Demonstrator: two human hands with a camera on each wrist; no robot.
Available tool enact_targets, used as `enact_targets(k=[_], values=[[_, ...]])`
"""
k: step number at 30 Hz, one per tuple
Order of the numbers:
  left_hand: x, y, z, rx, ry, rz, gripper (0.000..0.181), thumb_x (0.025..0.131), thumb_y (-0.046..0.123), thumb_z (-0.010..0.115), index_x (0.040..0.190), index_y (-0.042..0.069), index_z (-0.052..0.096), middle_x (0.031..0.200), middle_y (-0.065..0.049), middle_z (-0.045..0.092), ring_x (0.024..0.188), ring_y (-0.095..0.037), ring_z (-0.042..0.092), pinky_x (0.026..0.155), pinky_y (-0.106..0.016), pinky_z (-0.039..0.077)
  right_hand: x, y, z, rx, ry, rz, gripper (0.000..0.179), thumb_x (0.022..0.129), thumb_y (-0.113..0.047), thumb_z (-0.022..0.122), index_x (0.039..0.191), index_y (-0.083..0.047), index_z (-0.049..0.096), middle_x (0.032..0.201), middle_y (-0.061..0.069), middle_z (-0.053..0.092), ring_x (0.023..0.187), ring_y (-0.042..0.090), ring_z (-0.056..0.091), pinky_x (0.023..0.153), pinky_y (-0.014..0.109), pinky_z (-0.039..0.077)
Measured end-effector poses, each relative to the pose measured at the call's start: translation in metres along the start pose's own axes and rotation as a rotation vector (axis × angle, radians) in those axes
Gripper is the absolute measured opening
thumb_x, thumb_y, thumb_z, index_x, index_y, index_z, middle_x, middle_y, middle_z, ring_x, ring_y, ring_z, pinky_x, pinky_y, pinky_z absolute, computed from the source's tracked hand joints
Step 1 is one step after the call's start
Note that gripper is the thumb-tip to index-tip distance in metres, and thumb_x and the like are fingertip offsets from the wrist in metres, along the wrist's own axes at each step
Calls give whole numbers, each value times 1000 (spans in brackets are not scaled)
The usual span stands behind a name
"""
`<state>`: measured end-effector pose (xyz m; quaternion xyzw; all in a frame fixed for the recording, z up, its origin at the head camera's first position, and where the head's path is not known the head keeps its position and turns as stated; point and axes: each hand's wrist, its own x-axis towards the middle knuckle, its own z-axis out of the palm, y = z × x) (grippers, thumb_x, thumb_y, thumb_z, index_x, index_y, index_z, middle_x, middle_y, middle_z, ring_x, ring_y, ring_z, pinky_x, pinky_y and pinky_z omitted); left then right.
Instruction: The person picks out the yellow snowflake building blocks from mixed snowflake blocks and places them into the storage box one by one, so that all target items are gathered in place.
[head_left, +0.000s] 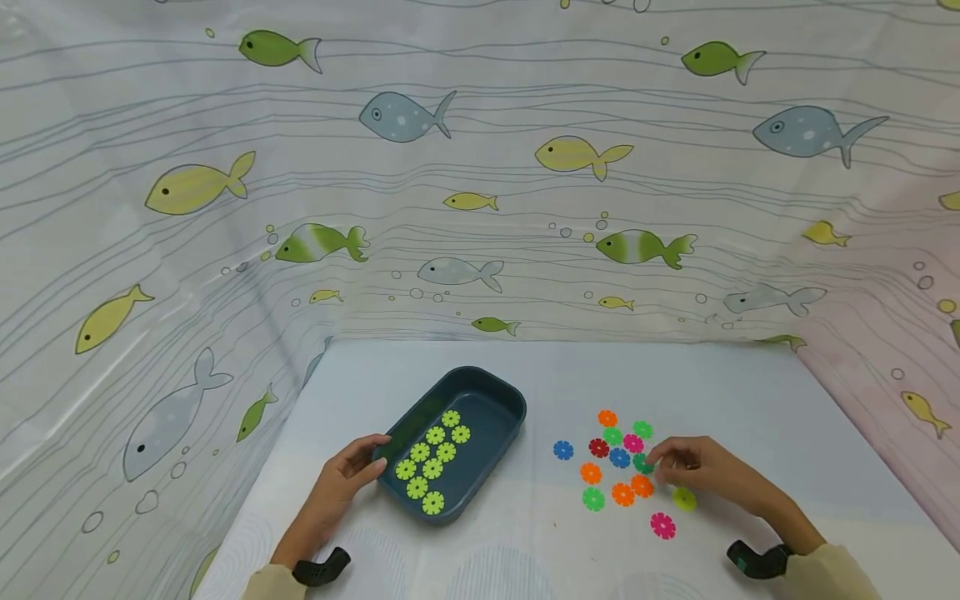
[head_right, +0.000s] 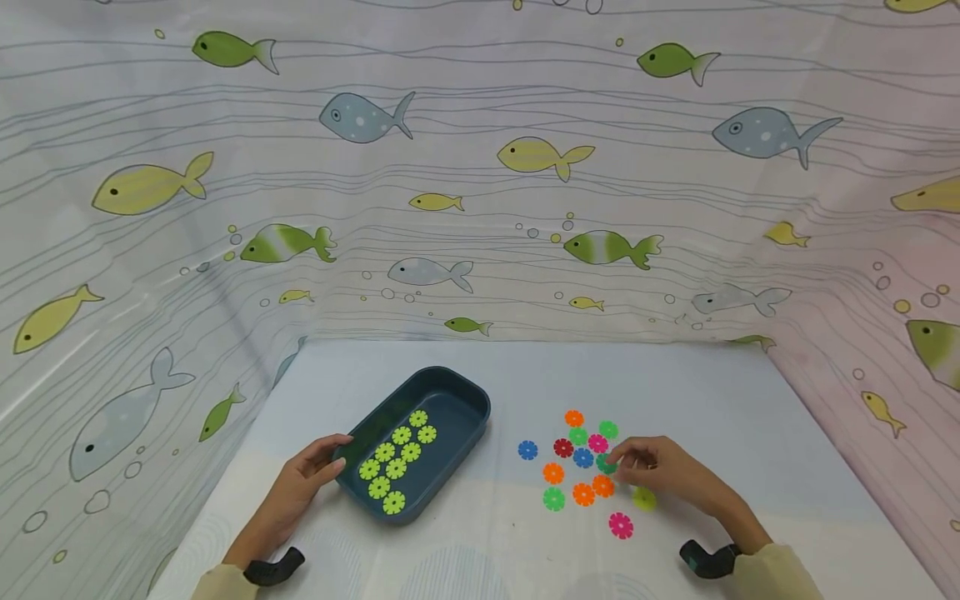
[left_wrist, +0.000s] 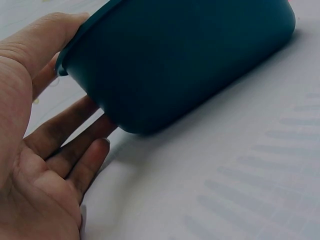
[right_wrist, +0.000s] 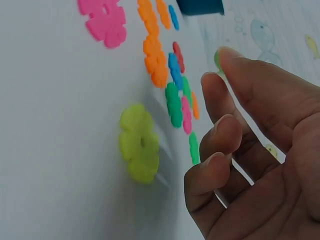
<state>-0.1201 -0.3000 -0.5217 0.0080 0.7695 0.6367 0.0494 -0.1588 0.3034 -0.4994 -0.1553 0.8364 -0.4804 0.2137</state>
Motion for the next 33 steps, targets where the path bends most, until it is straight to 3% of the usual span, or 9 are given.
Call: enact_targets(k=[9,11,18,27,33], values=[[2,0,-2,16,-2,23,45,100,25,70,142,13,58,154,-4,47,134,5,43,103,-14,41,-27,18,-2,-7,55,84,29,95,-25,76,116,-6,71,93,10,65,83,22,60,67,28,55],[2,0,-1,15,0,19,46,100,25,71,142,13,59,154,-4,47,135,2,43,102,-15,41,-33,22,-3,6,59,92,30,94,-24,76,117,-5,71,92,11,64,82,22,60,67,27,55],[1,1,0,1,4,12,47,99,25,71,143,12,58,156,-6,44,149,-27,30,101,-13,40,-46,30,-4,14,47,76,30,95,-19,74,120,-2,68,92,11,63,81,19,59,67,24,52],[-3,2,1,0,12,-36,51,98,29,72,143,12,57,157,-7,43,151,-28,29,100,-13,40,-48,35,2,-131,106,82,34,88,-29,82,115,-9,71,83,4,61,70,15,55,58,23,43],[-1,0,0,5,9,-12,49,99,28,72,143,12,58,156,-6,45,150,-28,30,101,-14,41,-46,35,6,-182,151,81,34,86,-33,84,111,-12,74,79,2,60,68,14,54,57,23,42]])
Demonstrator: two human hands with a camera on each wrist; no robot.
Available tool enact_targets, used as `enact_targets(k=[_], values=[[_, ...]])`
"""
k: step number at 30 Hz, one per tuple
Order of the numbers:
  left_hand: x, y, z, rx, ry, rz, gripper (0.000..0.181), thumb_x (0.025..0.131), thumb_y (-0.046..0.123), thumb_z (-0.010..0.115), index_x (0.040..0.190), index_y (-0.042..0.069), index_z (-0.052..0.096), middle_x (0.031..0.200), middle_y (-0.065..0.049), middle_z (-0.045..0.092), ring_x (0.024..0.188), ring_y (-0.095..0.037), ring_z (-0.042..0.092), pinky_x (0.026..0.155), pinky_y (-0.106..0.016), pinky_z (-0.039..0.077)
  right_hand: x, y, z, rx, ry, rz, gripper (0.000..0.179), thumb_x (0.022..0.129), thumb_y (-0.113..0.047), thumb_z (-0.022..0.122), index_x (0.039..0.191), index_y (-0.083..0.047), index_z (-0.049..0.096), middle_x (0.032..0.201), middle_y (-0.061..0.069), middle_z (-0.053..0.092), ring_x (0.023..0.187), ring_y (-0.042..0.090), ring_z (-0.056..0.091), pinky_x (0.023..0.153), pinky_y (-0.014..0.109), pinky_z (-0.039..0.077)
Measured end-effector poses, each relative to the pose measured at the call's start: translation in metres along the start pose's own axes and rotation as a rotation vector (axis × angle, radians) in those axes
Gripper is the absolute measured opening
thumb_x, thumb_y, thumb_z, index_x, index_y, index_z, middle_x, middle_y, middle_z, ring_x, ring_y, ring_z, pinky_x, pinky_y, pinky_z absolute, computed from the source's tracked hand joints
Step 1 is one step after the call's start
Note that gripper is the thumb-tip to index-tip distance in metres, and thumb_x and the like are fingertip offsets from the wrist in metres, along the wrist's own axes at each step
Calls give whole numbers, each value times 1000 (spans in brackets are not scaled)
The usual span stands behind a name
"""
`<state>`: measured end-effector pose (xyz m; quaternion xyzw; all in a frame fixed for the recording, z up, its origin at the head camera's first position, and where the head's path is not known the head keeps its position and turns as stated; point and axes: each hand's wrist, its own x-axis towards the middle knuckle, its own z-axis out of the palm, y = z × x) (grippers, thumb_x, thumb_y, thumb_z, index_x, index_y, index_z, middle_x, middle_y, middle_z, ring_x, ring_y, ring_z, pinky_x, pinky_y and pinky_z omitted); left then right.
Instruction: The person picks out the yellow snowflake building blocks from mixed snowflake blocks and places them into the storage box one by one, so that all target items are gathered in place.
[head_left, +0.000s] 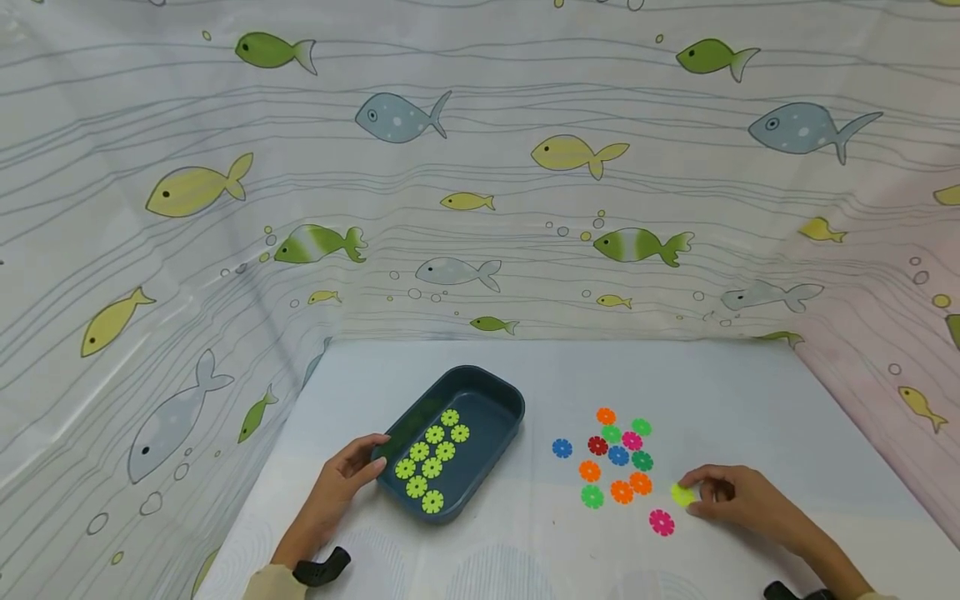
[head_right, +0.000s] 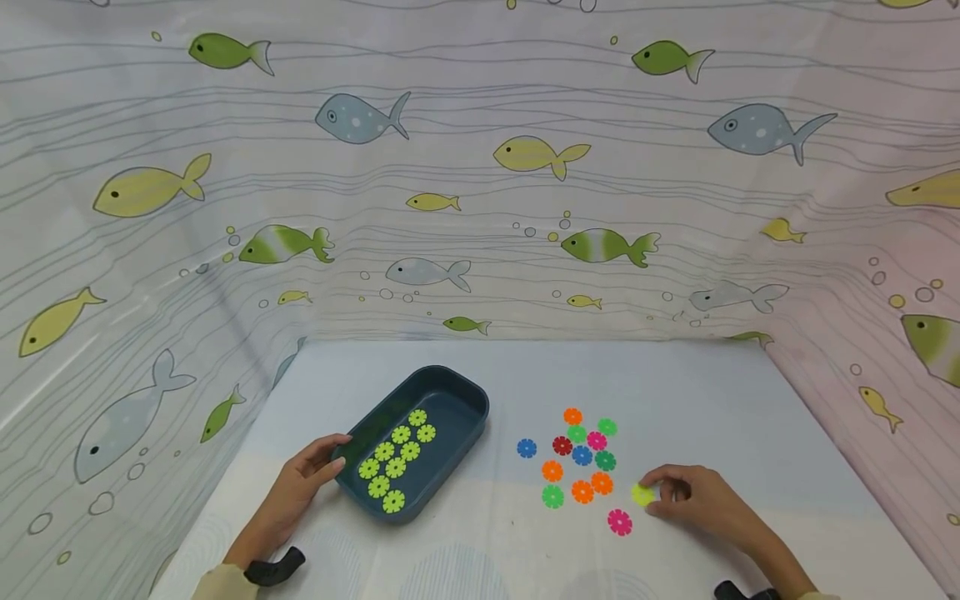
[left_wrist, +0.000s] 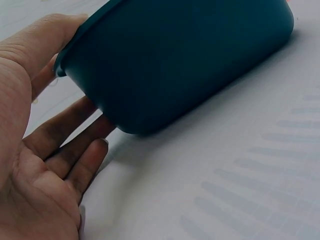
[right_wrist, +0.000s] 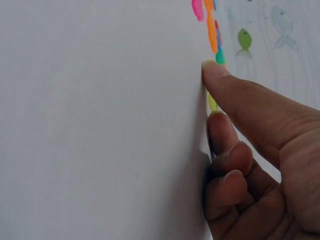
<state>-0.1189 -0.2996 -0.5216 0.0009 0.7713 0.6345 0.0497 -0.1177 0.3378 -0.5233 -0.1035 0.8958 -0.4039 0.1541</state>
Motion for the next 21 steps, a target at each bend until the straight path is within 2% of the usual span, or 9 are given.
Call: enact_targets(k=[8,14,21], values=[[0,-1,0,-3,-11,27,47,100,25,69,144,11,56,155,-7,44,151,-29,28,101,-13,40,3,-2,0,-6,3,-10,31,85,-32,85,107,-13,75,78,3,60,67,13,53,57,24,43],[0,2,0,-7,4,30,47,99,25,71,142,11,58,154,-6,46,150,-29,30,101,-14,41,6,-5,3,-46,24,24,38,82,-33,87,113,-15,76,75,0,58,68,14,53,57,23,43],[-1,1,1,-23,-3,23,48,99,24,71,143,10,57,156,-7,44,150,-28,29,101,-13,41,6,-10,1,-70,21,3,38,83,-30,87,111,-9,74,75,1,57,66,14,51,56,24,41]])
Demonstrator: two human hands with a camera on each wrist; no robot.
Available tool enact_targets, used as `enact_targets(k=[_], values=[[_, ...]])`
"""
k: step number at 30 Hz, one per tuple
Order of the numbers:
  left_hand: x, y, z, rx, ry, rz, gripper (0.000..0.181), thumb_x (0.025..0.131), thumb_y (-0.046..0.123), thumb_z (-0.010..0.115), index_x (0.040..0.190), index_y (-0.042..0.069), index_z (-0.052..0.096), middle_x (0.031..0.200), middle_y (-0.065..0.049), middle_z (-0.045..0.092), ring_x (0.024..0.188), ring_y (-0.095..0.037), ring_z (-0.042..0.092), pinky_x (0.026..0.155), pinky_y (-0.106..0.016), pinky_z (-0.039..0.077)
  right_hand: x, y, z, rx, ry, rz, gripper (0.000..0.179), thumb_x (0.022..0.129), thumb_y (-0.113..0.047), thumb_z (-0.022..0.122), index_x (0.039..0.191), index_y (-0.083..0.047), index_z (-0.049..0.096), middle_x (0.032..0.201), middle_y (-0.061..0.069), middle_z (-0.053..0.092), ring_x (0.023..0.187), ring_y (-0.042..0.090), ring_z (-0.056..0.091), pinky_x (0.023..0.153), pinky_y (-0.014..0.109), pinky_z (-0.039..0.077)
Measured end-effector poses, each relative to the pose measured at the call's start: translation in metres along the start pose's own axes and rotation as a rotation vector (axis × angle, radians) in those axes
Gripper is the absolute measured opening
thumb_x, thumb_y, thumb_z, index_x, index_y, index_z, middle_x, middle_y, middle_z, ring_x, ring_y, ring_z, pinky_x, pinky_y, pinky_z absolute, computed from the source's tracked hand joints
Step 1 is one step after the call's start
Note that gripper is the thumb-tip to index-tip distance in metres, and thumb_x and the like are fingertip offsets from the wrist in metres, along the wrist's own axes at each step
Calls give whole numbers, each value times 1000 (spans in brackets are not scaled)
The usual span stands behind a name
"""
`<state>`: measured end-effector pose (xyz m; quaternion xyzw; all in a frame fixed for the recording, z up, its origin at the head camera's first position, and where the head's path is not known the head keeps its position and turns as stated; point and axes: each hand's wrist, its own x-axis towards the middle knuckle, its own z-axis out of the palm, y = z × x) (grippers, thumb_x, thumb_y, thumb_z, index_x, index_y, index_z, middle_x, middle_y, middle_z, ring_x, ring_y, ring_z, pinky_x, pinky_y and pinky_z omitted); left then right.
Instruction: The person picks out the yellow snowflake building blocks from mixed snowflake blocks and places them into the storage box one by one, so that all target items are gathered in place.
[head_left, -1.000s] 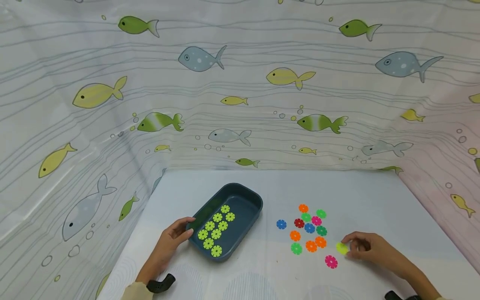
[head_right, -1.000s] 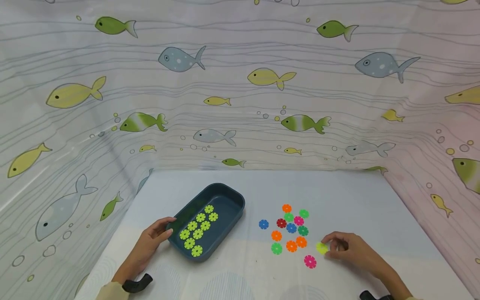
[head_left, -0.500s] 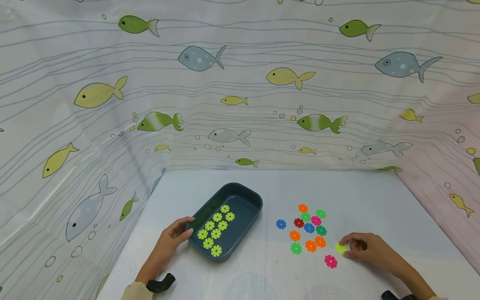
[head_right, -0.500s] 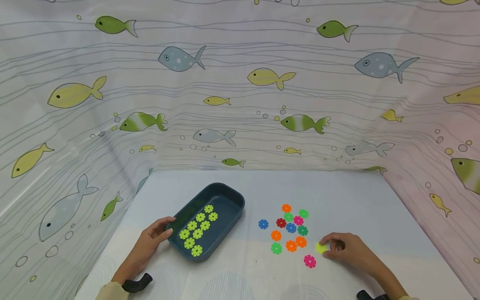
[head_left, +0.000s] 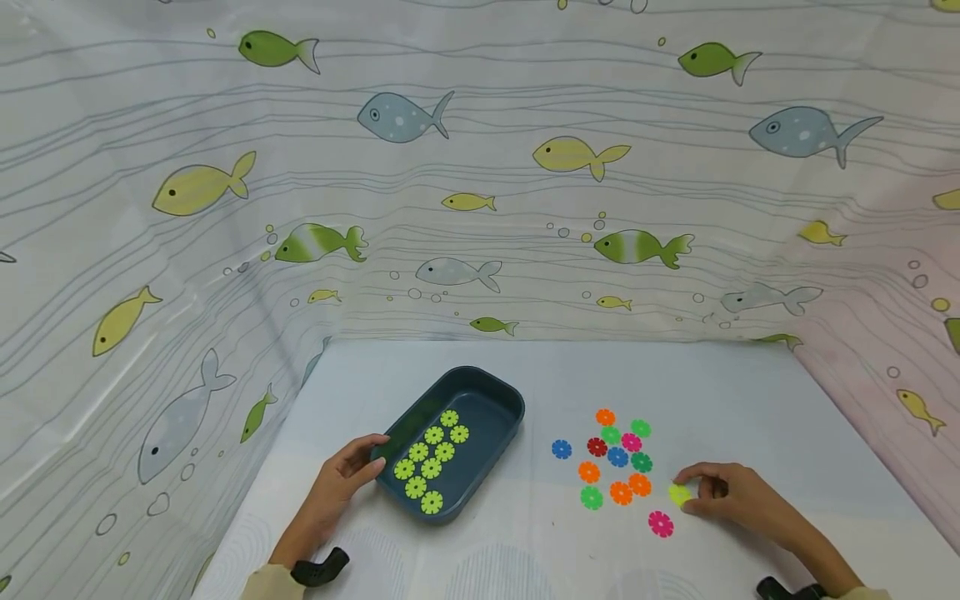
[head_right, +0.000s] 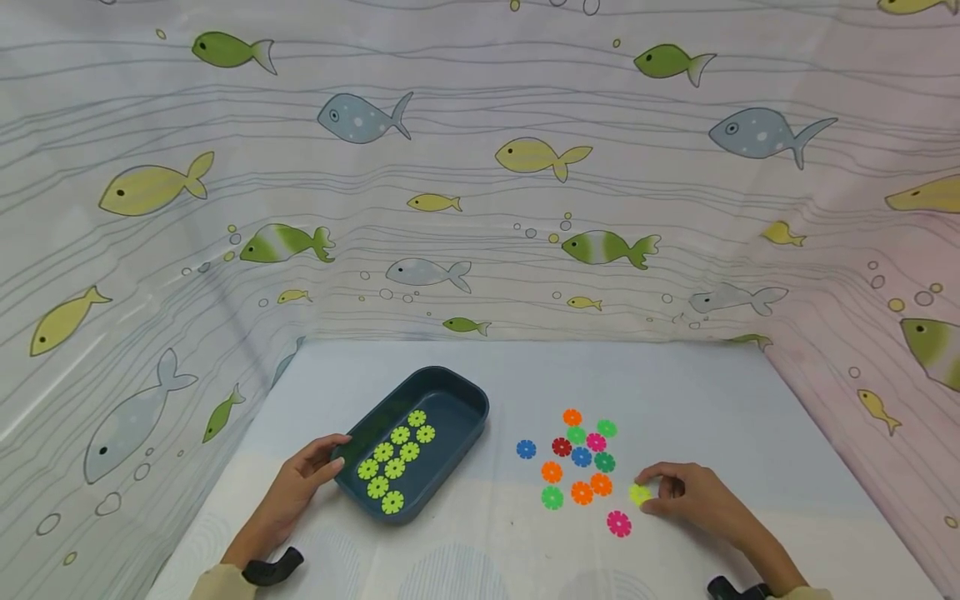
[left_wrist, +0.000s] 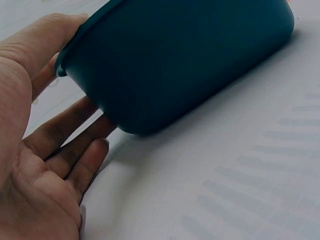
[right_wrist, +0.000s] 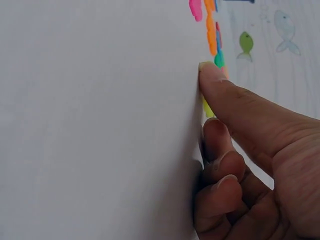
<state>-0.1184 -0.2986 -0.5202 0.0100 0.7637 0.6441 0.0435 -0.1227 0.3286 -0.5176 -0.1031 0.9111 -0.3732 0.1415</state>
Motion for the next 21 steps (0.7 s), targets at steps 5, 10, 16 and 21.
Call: enact_targets(k=[5,10,16,21], values=[[-2,0,0,1,8,1,47,99,24,71,142,10,57,155,-7,44,151,-29,29,101,-13,40,0,-3,0,27,5,11,41,80,-31,89,106,-9,66,77,1,56,69,14,51,57,25,42],[-2,0,0,1,9,2,47,99,24,71,142,10,57,155,-7,44,150,-29,29,100,-13,40,-2,-4,1,38,35,-14,38,82,-30,88,103,-10,64,80,1,57,71,13,52,59,25,43],[-1,-1,0,-8,0,-5,48,99,25,71,143,10,57,156,-7,43,150,-30,29,100,-13,41,-2,-3,1,46,51,-26,28,87,-25,83,103,-11,65,86,2,62,74,13,55,60,24,46],[-2,0,0,-21,-11,-4,48,99,24,71,143,11,57,156,-7,43,151,-29,28,101,-13,40,0,-5,2,55,46,3,30,86,-25,84,104,-9,67,86,2,63,77,14,56,62,24,48]])
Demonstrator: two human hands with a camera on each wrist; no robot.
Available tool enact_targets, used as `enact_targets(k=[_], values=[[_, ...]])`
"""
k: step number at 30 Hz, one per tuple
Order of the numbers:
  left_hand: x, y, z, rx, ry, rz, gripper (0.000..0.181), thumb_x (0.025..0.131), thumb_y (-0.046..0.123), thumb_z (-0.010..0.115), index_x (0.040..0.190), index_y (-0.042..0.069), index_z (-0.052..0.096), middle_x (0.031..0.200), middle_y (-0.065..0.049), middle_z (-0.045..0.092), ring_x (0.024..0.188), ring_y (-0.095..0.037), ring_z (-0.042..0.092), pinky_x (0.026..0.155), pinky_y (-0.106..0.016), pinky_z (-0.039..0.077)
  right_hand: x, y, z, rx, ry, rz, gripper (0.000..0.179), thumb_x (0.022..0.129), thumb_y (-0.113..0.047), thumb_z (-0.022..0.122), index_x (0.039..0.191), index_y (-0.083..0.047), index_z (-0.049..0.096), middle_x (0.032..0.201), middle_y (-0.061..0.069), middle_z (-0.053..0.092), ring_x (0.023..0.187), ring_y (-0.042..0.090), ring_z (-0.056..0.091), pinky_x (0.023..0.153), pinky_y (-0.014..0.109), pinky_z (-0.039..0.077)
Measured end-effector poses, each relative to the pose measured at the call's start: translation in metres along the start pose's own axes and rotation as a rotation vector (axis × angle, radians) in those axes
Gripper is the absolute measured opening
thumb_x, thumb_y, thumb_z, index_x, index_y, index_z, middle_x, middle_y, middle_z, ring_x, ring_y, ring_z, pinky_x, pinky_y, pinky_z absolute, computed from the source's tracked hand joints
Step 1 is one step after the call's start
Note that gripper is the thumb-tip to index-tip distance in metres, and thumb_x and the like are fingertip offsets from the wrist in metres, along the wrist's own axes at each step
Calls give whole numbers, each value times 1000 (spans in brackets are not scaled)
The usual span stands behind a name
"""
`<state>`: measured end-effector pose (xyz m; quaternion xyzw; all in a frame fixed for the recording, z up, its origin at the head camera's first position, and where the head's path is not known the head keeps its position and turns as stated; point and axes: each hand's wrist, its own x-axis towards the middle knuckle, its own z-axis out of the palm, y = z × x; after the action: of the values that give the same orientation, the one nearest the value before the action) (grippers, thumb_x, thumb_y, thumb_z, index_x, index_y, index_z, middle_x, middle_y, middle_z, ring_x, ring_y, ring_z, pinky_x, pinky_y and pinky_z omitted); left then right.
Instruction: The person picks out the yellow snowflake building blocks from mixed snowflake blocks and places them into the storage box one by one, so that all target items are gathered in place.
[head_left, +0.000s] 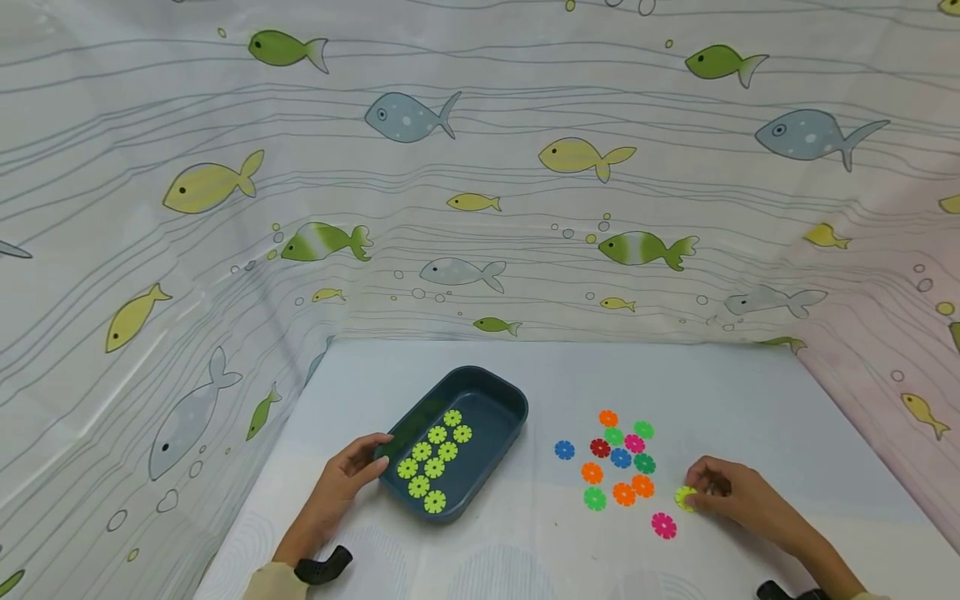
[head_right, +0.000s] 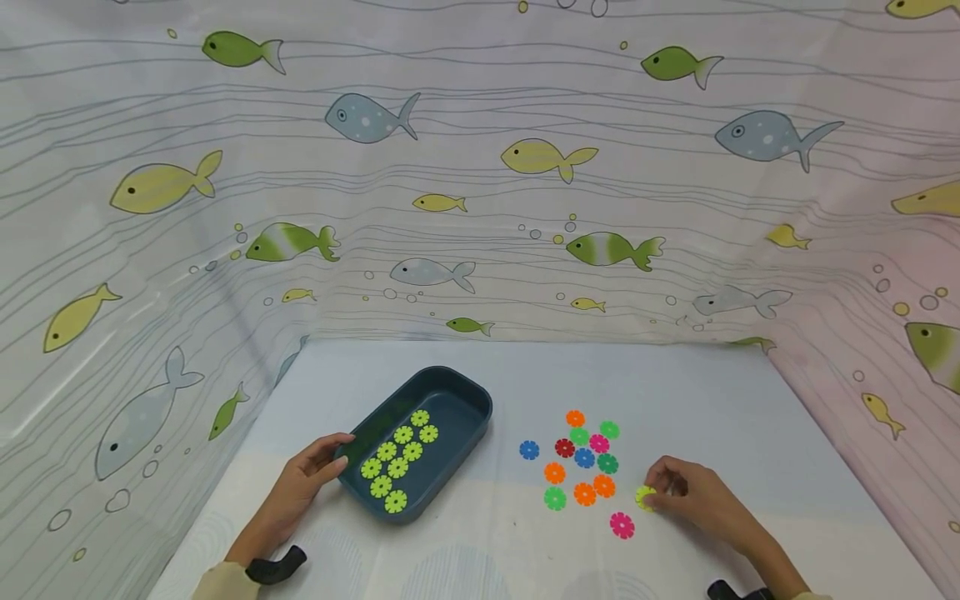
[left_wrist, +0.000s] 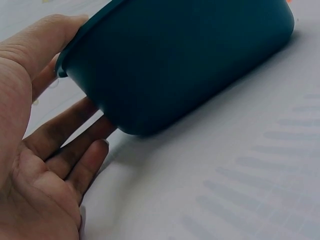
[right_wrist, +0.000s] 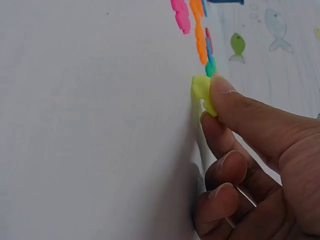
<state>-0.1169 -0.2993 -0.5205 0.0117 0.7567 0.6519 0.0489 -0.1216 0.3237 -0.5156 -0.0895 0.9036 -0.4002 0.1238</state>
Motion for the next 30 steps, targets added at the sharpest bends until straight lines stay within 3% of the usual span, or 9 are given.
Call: enact_targets(k=[12,19,30], values=[[1,-3,0,13,-1,-5,48,100,26,71,143,12,57,157,-6,42,150,-30,29,101,-13,40,7,-13,-1,-20,-2,12,25,88,-33,82,103,-15,76,93,-4,70,84,15,60,72,23,55],[2,-4,0,19,8,-18,49,99,27,71,143,12,57,157,-7,42,150,-31,30,101,-15,40,13,-25,-5,79,-22,38,35,88,-37,82,110,-10,75,95,1,72,80,22,61,60,29,54],[2,-5,-2,42,-19,11,47,101,26,68,144,13,56,158,-7,41,151,-31,26,101,-14,39,24,-39,-7,214,-24,34,40,92,-35,78,117,-4,72,90,13,71,64,23,57,58,31,51]])
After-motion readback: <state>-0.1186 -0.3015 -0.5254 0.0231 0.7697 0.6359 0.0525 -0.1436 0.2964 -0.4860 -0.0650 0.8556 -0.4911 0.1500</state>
